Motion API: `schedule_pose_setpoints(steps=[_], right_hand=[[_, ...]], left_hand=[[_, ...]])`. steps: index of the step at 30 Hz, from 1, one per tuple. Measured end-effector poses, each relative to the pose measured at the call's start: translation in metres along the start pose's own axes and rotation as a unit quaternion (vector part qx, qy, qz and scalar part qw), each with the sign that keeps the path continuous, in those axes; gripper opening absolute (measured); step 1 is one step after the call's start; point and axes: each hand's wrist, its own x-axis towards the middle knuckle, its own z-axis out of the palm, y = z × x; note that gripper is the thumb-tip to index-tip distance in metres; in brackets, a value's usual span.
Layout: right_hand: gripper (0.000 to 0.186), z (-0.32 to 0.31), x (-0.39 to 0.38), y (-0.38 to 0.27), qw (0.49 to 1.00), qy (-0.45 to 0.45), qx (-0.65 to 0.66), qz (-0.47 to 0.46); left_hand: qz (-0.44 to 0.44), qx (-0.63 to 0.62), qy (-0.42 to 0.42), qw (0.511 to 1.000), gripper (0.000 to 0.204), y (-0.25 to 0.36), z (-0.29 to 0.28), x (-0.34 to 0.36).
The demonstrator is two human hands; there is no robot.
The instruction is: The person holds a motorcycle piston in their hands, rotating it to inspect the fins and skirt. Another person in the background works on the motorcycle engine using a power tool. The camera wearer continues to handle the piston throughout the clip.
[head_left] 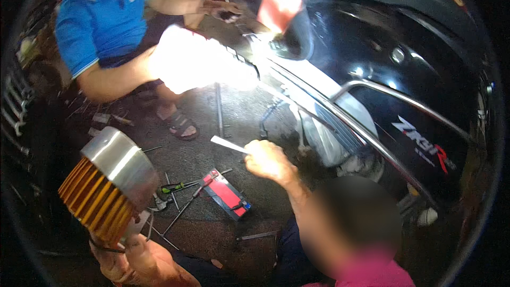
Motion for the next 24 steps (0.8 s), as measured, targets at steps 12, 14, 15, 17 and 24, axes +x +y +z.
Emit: schedule_pose_setpoints(steps=[12,14,15,17,24], right_hand=[[0.014,0.02,-0.118,-0.043,0.961,-0.221,-0.151,-0.061],[0.016,0.036,-0.133,-0.035,0.965,-0.23,-0.12,-0.034],[0.014,0.036,-0.141,-0.034,0.969,-0.216,-0.106,-0.056],[0.013,0.062,-0.146,-0.02,0.979,-0.183,-0.061,-0.072],[0.015,0.051,-0.157,-0.031,0.978,-0.157,-0.108,-0.09]], left_hand=[[-0.309,-0.169,-0.249,0.903,0.041,0.044,0.0,-0.042],[-0.111,-0.085,-0.402,0.905,0.04,0.051,-0.001,-0.049],[-0.123,-0.063,-0.437,0.889,0.038,0.054,-0.005,-0.05],[-0.106,-0.008,-0.492,0.864,0.035,0.065,-0.006,-0.05],[-0.013,-0.06,-0.422,0.905,0.046,0.057,-0.018,-0.062]])
